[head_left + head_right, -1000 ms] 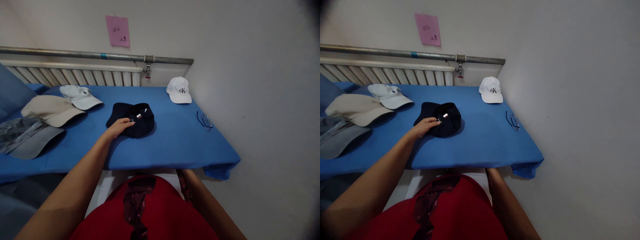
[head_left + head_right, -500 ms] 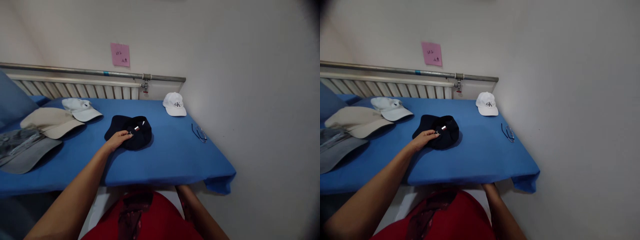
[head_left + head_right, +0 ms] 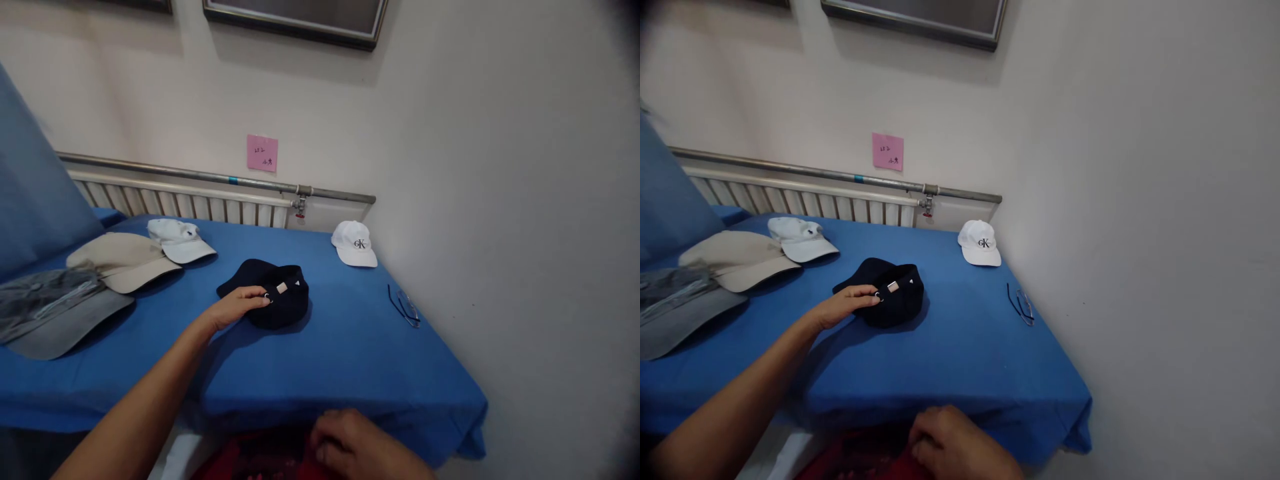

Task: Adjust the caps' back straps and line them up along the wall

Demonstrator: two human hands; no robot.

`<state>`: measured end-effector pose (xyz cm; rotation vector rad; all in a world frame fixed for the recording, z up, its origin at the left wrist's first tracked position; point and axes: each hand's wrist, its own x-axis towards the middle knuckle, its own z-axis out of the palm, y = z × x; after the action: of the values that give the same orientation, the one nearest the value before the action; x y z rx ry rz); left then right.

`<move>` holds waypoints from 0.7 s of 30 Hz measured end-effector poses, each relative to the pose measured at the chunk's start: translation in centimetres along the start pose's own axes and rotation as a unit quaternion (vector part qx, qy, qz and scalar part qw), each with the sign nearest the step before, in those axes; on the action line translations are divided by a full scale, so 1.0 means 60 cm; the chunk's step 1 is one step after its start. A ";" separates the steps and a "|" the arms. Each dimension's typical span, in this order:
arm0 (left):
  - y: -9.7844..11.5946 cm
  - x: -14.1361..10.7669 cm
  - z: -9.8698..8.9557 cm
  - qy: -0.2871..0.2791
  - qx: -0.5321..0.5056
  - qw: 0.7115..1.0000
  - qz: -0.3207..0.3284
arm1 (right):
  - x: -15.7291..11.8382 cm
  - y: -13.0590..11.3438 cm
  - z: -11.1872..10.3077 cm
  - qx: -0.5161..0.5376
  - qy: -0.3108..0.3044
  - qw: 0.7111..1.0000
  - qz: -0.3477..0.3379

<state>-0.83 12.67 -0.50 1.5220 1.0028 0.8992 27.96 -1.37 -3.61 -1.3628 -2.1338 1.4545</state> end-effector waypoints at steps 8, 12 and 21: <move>0.083 0.020 -0.023 0.007 -0.048 0.999 -0.008 | 0.158 -0.062 -0.101 0.248 0.356 0.889 -0.149; 0.144 0.019 -0.037 0.038 -0.202 0.979 0.006 | 0.241 -0.031 -0.133 0.321 0.364 0.861 -0.153; 0.135 0.070 -0.052 0.169 -0.400 0.900 -0.047 | 0.287 -0.104 -0.145 0.572 0.064 0.804 -0.149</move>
<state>-1.05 16.91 8.17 0.6282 0.7777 1.3252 20.43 17.01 0.59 -0.5709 -0.8867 1.8762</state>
